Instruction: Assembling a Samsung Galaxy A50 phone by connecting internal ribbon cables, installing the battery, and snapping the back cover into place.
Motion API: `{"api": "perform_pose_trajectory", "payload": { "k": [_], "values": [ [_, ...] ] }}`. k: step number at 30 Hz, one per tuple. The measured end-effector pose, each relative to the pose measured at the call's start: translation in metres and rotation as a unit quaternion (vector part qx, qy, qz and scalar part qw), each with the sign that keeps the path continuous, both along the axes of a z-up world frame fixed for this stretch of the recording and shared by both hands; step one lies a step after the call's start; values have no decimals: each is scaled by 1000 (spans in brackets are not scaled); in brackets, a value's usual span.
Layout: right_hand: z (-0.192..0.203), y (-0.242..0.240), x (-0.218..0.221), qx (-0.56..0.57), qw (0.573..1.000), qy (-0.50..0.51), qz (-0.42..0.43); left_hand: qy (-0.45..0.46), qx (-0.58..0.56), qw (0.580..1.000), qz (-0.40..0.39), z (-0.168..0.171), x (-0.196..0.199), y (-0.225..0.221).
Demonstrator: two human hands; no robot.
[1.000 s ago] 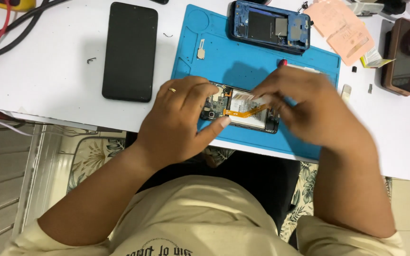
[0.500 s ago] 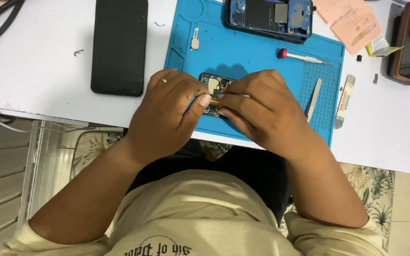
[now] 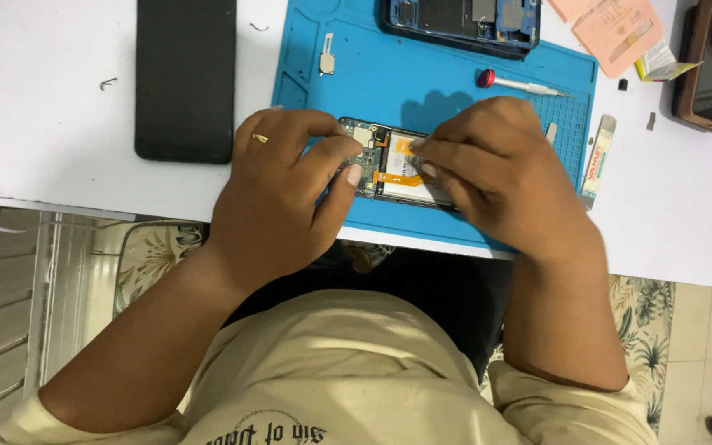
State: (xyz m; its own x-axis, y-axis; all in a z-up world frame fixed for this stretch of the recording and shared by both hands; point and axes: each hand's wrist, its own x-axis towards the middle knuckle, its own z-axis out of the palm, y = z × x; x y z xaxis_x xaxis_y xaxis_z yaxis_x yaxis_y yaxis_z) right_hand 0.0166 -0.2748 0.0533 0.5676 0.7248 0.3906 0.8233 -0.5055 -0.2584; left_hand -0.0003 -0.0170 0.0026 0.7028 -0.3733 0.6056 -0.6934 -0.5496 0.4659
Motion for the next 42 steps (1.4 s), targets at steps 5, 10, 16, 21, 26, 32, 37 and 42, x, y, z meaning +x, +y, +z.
{"api": "perform_pose_trajectory", "payload": {
  "k": [5, 10, 16, 21, 26, 32, 37, 42],
  "values": [
    [-8, 7, -1, -4, 999, 32, -5, -16, 77, 997, 23, -1, -2, -3],
    [-14, 6, 2, 1, 999, 45, 7, -29, 90, 995, 31, -4, -1, -3],
    [-14, 5, 1, 5, 999, 43, -1, -22, 96, 995, 29, -4, 0, -3],
    [-14, 6, 0, 26, 998, 52, -3, -32, 111, 993, 37, -4, 0, -4],
    [-18, 5, -1, 14, 998, 57, -11, -28, 111, 993, 34, -3, 0, -4],
    [-18, 6, -1, 16, 998, 55, -7, -29, 116, 992, 36, -4, -1, -3],
    [-19, 5, -1, 13, 999, 50, -7, -24, 127, 991, 24, -3, -1, -2],
    [-18, 7, -2, 14, 999, 50, -11, -34, 141, 989, 25, -4, 0, -2]
  ]
}}
